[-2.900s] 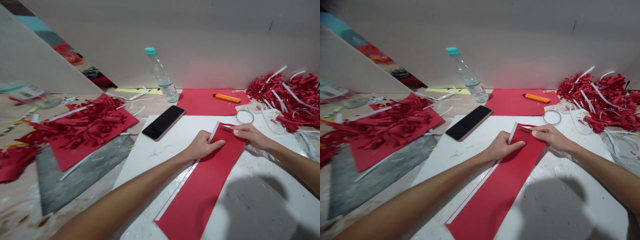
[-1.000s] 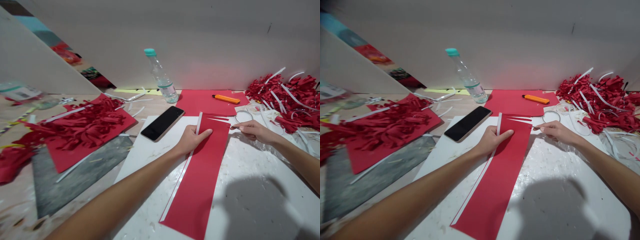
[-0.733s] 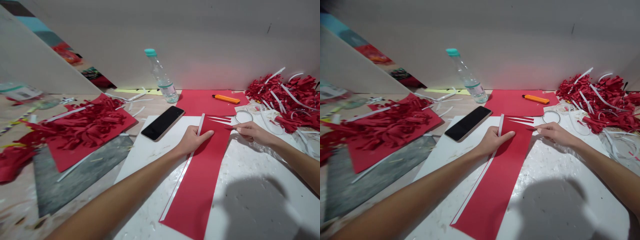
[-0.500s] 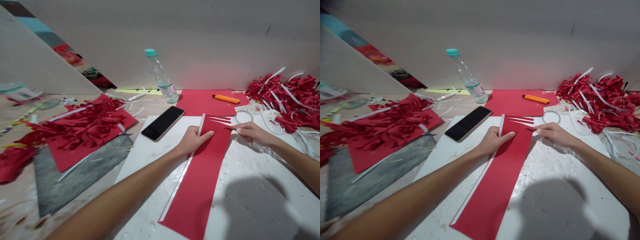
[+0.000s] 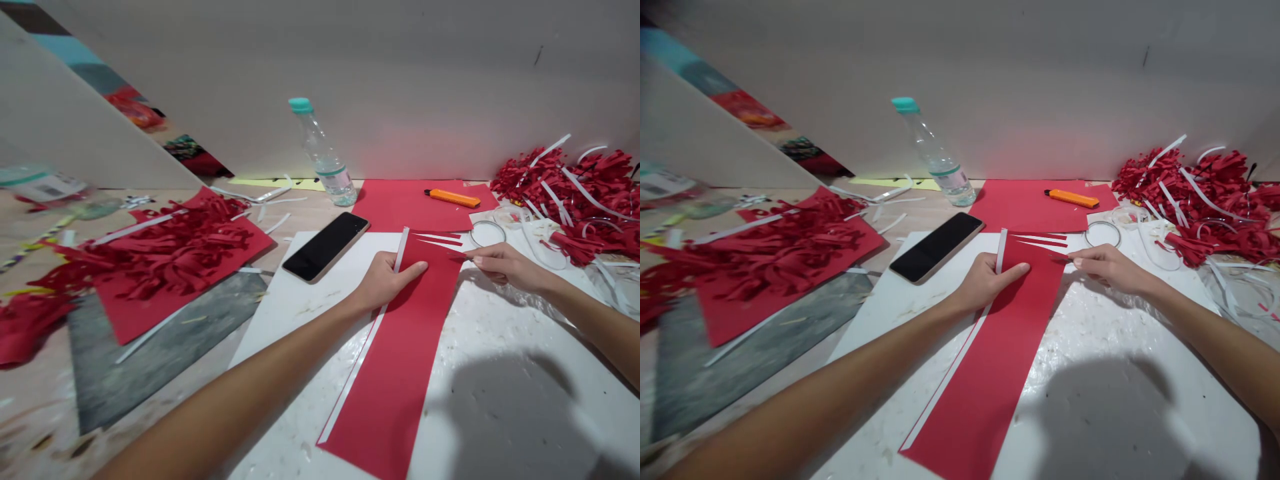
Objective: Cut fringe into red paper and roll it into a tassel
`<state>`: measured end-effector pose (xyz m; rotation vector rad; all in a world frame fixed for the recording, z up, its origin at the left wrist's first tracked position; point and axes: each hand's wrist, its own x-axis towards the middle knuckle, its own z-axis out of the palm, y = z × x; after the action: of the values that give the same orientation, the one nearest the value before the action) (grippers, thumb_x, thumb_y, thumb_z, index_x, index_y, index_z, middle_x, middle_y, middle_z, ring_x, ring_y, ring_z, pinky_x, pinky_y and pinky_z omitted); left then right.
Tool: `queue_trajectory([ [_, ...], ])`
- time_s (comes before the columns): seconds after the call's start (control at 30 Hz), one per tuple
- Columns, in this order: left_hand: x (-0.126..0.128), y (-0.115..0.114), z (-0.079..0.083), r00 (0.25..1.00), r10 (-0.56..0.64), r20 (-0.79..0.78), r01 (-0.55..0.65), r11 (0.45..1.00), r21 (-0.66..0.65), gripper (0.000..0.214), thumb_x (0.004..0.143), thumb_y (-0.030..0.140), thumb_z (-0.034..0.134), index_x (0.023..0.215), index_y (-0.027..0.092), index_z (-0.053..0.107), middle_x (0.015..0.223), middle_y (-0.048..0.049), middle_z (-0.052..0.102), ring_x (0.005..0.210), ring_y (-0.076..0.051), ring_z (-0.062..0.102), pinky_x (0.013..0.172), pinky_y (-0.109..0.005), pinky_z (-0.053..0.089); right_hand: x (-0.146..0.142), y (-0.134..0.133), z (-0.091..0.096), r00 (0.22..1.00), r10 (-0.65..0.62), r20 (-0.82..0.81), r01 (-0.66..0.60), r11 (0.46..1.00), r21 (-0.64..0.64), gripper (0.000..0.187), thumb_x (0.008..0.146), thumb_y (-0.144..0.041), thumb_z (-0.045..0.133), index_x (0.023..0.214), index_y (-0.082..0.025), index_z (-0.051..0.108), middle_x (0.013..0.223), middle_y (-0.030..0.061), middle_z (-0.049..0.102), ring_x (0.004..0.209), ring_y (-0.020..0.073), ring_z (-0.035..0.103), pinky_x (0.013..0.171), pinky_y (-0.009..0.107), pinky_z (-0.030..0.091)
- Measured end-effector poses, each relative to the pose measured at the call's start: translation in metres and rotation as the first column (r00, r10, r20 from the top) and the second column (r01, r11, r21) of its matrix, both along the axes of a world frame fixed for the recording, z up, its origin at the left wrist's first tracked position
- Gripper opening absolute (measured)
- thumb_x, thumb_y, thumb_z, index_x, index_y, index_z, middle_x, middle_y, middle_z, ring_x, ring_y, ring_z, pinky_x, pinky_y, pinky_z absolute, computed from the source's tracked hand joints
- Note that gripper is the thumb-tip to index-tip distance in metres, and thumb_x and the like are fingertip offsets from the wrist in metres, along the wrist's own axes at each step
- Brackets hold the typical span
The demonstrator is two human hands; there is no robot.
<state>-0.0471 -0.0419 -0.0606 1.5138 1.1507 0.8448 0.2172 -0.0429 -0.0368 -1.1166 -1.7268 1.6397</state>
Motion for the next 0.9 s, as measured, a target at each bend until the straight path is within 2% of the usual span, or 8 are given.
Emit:
queue_trajectory([
  [0.27, 0.0006, -0.0009, 0.0023, 1.0, -0.01, -0.004, 0.01, 1.0, 0.029, 0.042, 0.075, 0.051, 0.068, 0.069, 0.009, 0.068, 0.073, -0.0106, 0.07, 0.065, -0.019, 0.063, 0.054, -0.026, 0.048, 0.0012, 0.0011, -0.0023, 1.0, -0.012, -0.006, 0.012, 1.0, -0.023, 0.041, 0.087, -0.045, 0.061, 0.11, -0.012, 0.071, 0.053, -0.0082, 0.026, 0.047, 0.0067, 0.019, 0.044, 0.023, 0.014],
  [0.43, 0.002, -0.0018, 0.0014, 0.999, -0.013, -0.041, 0.015, 0.999, 0.043, 0.043, 0.075, 0.05, 0.068, 0.06, 0.01, 0.063, 0.064, -0.0095, 0.067, 0.059, -0.017, 0.06, 0.05, -0.024, 0.044, -0.0029, -0.0015, 0.0012, 1.0, 0.007, -0.015, -0.007, 1.0, -0.01, 0.042, 0.088, -0.044, 0.06, 0.111, -0.011, 0.07, 0.054, -0.008, 0.025, 0.048, 0.007, 0.018, 0.043, 0.023, 0.013],
  [0.53, 0.0039, -0.0034, 0.0012, 0.999, -0.04, -0.02, 0.04, 0.999, 0.019, 0.042, 0.075, 0.05, 0.067, 0.066, 0.009, 0.066, 0.068, -0.0105, 0.068, 0.061, -0.018, 0.062, 0.053, -0.025, 0.046, -0.0047, -0.0028, 0.0024, 1.0, 0.014, -0.012, -0.014, 1.0, 0.005, 0.042, 0.088, -0.046, 0.06, 0.109, -0.011, 0.07, 0.054, -0.008, 0.025, 0.048, 0.0071, 0.018, 0.043, 0.023, 0.013],
  [0.77, 0.005, -0.0056, 0.0023, 0.999, -0.035, -0.02, 0.036, 0.999, 0.025, 0.043, 0.074, 0.05, 0.068, 0.06, 0.01, 0.062, 0.06, -0.0067, 0.063, 0.056, -0.015, 0.057, 0.05, -0.024, 0.043, -0.0054, -0.0023, 0.0031, 1.0, 0.009, -0.012, -0.009, 1.0, -0.006, 0.036, 0.086, -0.047, 0.062, 0.081, -0.012, 0.068, 0.053, -0.0073, 0.027, 0.047, 0.0069, 0.02, 0.043, 0.023, 0.015],
  [0.9, 0.0056, -0.0057, 0.0037, 0.999, -0.033, -0.026, 0.033, 0.999, 0.013, 0.044, 0.074, 0.051, 0.067, 0.059, 0.01, 0.061, 0.059, -0.0061, 0.061, 0.054, -0.014, 0.055, 0.049, -0.024, 0.042, -0.0061, -0.003, 0.0039, 1.0, 0.014, -0.016, -0.014, 1.0, -0.008, 0.037, 0.087, -0.048, 0.061, 0.081, -0.012, 0.067, 0.053, -0.0074, 0.027, 0.047, 0.0068, 0.02, 0.043, 0.023, 0.015],
])
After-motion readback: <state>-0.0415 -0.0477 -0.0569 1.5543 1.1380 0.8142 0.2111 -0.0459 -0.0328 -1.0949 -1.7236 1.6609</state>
